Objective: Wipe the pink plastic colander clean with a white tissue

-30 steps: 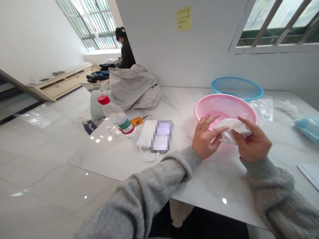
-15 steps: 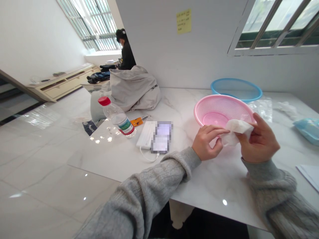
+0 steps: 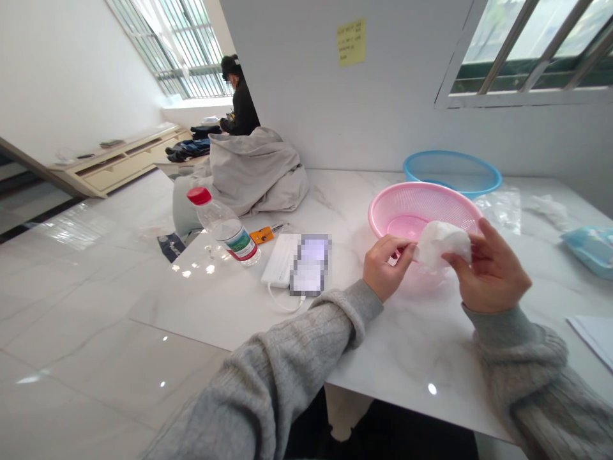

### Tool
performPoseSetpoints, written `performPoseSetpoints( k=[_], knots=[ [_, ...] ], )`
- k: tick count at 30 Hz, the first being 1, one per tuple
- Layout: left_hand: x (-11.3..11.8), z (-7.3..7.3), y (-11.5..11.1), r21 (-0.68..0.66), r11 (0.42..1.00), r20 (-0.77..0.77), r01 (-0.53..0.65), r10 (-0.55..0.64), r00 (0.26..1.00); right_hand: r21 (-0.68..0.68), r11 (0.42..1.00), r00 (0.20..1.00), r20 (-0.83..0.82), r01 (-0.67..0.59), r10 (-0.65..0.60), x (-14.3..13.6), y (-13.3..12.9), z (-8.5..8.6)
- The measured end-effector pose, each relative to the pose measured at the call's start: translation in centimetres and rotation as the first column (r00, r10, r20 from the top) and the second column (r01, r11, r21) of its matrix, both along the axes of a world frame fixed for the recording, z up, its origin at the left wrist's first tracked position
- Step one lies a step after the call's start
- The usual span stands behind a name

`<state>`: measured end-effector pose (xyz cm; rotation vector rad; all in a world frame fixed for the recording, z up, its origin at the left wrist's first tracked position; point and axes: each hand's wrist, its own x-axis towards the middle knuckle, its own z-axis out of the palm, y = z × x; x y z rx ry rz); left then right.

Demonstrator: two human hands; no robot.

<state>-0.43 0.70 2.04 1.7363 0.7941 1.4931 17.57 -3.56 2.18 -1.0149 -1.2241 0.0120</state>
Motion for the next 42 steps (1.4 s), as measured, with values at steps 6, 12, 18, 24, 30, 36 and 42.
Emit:
performPoseSetpoints(
  k=[6, 12, 18, 24, 30, 36, 42],
  knots=[
    [0.0, -0.2, 0.0, 0.021, 1.0, -0.028, 0.002, -0.001, 1.0, 0.039, 0.999, 0.999, -0.049, -0.018, 0.02, -0.2, 0.0, 1.0],
    [0.0, -0.6, 0.7, -0.062, 0.99, 0.124, -0.126, 0.133, 0.983, 0.151, 0.969, 0.98, -0.052, 0.195, -0.19, 0.9, 0.7, 1.5],
    [0.0, -0.4, 0.8, -0.06, 0.993, 0.212, -0.1, 0.11, 0.971, 0.194, 0.938, 0.954, 0.029, 0.286, -0.297, 1.4, 0.7, 2.1],
    [0.1, -0.4, 0.2, -0.183, 0.976, 0.196, -0.115, 0.151, 0.969, 0.208, 0.904, 0.926, -0.143, 0.374, -0.35, 0.9, 0.4, 2.7],
    [-0.2, -0.4, 0.4, -0.193, 0.981, 0.179, -0.017, 0.052, 0.982, 0.055, 0.973, 0.96, -0.181, 0.225, -0.212, 1.1, 0.5, 2.4],
    [-0.2, -1.5, 2.9, -0.185, 0.968, 0.221, -0.167, 0.207, 0.953, -0.213, 0.962, 0.969, -0.141, 0.171, -0.204, 2.7, 1.4, 0.4],
    [-1.1, -1.0, 2.6, 0.251, 0.88, -0.025, -0.404, 0.423, 0.906, -0.228, 0.959, 0.975, -0.11, 0.166, -0.195, 2.5, 1.1, 1.0]
  ],
)
